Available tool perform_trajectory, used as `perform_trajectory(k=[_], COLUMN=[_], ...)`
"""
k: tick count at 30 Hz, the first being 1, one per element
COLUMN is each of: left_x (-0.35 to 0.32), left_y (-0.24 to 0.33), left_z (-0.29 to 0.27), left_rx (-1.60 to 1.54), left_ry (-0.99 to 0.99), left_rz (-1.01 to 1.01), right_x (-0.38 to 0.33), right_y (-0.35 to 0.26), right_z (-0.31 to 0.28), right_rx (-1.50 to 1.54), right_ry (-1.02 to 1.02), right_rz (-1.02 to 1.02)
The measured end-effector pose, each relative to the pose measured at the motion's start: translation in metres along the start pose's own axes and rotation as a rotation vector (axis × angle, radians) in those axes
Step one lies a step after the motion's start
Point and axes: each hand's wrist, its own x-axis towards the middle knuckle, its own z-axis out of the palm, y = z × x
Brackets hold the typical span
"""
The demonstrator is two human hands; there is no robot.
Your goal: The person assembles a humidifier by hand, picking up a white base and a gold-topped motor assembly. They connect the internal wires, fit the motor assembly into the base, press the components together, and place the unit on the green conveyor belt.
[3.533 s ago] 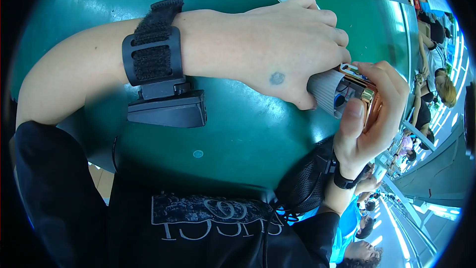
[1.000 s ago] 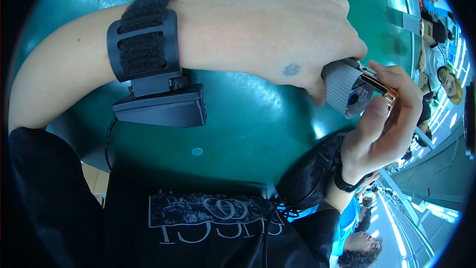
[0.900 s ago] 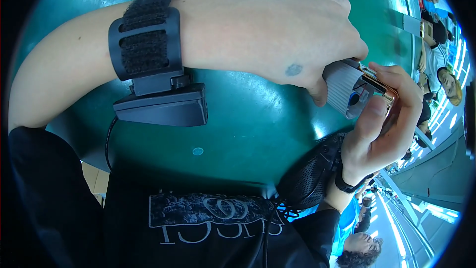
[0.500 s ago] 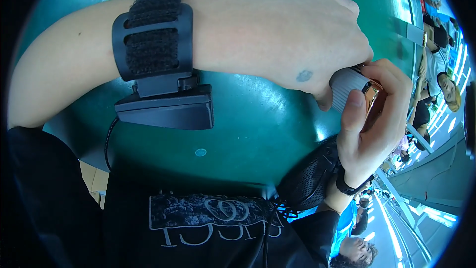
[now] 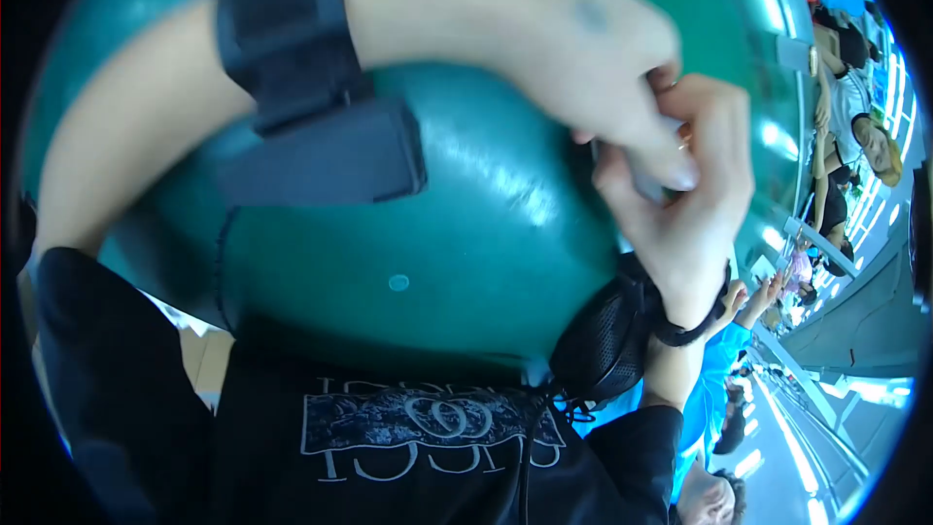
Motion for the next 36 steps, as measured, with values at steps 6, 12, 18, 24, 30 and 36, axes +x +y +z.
perform_trajectory(k=[6,12,18,24,30,36], left_x=[0.007,0.048,0.069,0.030,-0.006,-0.008], left_y=[-0.033,-0.068,-0.084,-0.045,-0.028,-0.037], left_z=[-0.016,-0.072,-0.105,-0.071,0.008,0.027], left_rx=[0.078,0.553,0.735,-0.168,-0.738,-0.018], left_ry=[0.417,1.324,1.032,0.534,0.290,0.439], left_rz=[0.347,0.216,0.114,0.011,0.124,0.338], right_x=[0.011,-0.007,0.001,0.007,0.007,0.004], right_y=[0.009,0.102,0.096,0.059,0.045,0.024], right_z=[-0.010,-0.020,-0.036,-0.019,-0.017,-0.029], right_rx=[0.015,-0.366,-0.515,0.655,1.379,0.243], right_ry=[0.136,0.222,0.327,0.291,-0.085,0.037], right_rz=[0.050,0.348,0.267,0.442,0.560,0.115])
